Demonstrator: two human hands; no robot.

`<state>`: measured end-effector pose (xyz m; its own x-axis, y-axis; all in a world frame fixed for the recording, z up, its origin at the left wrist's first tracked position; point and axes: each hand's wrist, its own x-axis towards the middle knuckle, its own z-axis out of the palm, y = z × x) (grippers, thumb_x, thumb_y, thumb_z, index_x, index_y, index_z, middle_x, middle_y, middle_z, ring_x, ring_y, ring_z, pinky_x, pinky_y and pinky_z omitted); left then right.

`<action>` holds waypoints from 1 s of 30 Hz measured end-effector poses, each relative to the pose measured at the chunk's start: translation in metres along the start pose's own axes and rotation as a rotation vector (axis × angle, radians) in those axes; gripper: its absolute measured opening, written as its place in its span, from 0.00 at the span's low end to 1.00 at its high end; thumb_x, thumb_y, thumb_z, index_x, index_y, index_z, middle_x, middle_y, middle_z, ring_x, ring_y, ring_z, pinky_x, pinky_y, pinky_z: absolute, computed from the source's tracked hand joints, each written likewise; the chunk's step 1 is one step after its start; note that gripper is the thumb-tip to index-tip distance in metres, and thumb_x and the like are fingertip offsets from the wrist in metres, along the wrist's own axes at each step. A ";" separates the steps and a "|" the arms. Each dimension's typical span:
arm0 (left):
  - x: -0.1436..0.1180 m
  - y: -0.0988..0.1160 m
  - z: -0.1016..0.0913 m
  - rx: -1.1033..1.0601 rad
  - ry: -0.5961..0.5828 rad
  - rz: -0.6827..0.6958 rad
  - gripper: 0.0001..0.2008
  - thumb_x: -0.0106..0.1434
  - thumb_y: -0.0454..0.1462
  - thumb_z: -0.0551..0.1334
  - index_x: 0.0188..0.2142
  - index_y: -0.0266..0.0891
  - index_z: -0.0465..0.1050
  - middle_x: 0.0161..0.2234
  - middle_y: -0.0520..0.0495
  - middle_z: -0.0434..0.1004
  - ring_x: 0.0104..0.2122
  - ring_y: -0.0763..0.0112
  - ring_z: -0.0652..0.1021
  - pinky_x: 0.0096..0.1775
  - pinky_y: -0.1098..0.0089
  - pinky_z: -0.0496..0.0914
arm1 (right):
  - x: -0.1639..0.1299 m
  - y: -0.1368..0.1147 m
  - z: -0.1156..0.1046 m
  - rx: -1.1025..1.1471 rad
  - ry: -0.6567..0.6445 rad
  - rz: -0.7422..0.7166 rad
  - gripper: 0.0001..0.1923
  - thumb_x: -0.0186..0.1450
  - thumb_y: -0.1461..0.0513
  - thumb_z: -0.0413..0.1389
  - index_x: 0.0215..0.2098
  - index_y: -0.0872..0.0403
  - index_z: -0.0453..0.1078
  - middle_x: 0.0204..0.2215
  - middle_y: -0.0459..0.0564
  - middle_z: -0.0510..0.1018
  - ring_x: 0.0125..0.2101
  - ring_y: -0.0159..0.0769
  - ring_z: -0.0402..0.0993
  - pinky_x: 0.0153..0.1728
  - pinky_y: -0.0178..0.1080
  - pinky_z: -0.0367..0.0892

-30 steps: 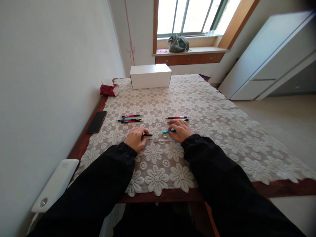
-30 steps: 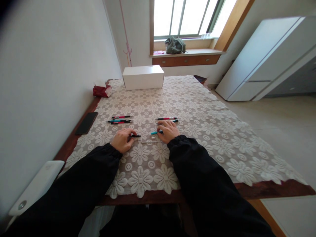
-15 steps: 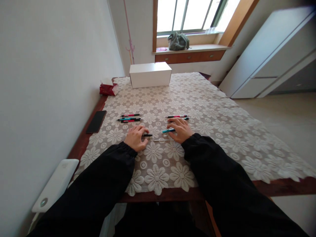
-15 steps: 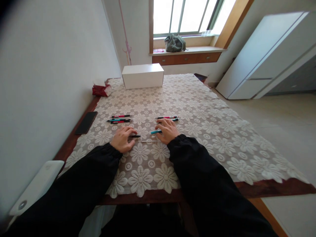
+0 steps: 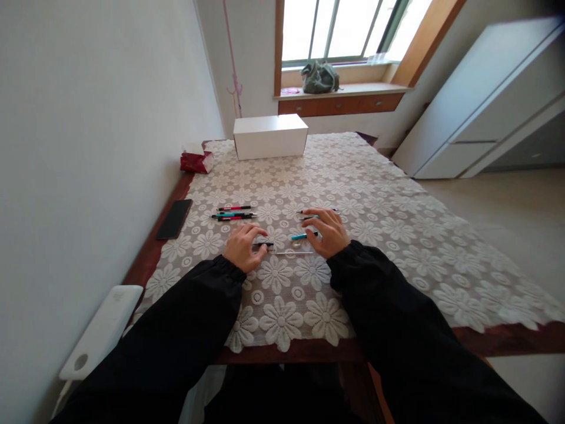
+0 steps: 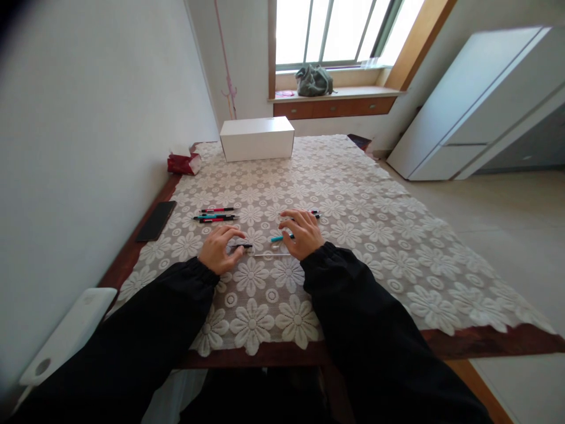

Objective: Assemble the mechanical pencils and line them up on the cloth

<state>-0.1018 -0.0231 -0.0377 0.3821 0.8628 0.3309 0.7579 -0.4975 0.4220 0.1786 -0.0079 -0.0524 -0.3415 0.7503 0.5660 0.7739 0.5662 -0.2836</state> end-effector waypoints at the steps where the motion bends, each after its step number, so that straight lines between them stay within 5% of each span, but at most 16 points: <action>1: 0.000 0.000 0.000 0.009 -0.011 0.001 0.13 0.59 0.37 0.64 0.45 0.43 0.76 0.48 0.44 0.77 0.53 0.54 0.74 0.57 0.53 0.67 | -0.001 0.001 0.002 -0.012 -0.014 0.005 0.08 0.65 0.63 0.56 0.41 0.47 0.75 0.57 0.51 0.75 0.59 0.50 0.66 0.62 0.55 0.58; 6: -0.001 -0.003 0.004 0.090 -0.124 -0.002 0.13 0.58 0.39 0.66 0.44 0.46 0.76 0.47 0.45 0.78 0.51 0.52 0.75 0.54 0.52 0.68 | -0.009 0.012 0.020 -0.059 -0.182 0.061 0.07 0.61 0.64 0.57 0.38 0.49 0.74 0.62 0.54 0.71 0.63 0.55 0.62 0.60 0.61 0.58; 11: -0.001 -0.005 0.006 0.099 -0.144 0.003 0.13 0.59 0.40 0.65 0.45 0.45 0.77 0.48 0.45 0.77 0.52 0.52 0.74 0.54 0.51 0.68 | -0.011 0.012 0.025 -0.068 -0.192 0.072 0.09 0.61 0.64 0.56 0.39 0.49 0.73 0.62 0.54 0.71 0.63 0.54 0.62 0.60 0.60 0.57; 19: 0.000 0.000 -0.001 0.041 0.026 -0.003 0.13 0.59 0.37 0.64 0.45 0.43 0.77 0.47 0.45 0.78 0.52 0.55 0.74 0.57 0.54 0.67 | -0.002 0.007 0.007 0.019 -0.128 0.016 0.12 0.64 0.65 0.54 0.44 0.50 0.74 0.48 0.53 0.79 0.51 0.46 0.72 0.54 0.49 0.64; 24: -0.001 -0.003 0.004 0.097 -0.128 -0.009 0.13 0.58 0.39 0.65 0.45 0.45 0.77 0.49 0.45 0.77 0.52 0.53 0.74 0.54 0.52 0.68 | -0.005 0.006 0.011 -0.025 -0.285 0.012 0.15 0.62 0.64 0.55 0.47 0.51 0.75 0.50 0.55 0.78 0.51 0.49 0.70 0.50 0.49 0.65; 30: 0.000 -0.005 0.006 0.105 -0.147 -0.002 0.14 0.59 0.39 0.65 0.45 0.45 0.76 0.48 0.45 0.77 0.52 0.52 0.74 0.54 0.51 0.68 | -0.006 0.008 0.014 -0.026 -0.317 0.010 0.14 0.63 0.64 0.55 0.46 0.51 0.76 0.50 0.54 0.78 0.51 0.48 0.69 0.50 0.48 0.65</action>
<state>-0.1029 -0.0202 -0.0452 0.4474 0.8717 0.2002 0.8071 -0.4899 0.3294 0.1791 -0.0028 -0.0691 -0.4793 0.8273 0.2930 0.7903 0.5520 -0.2659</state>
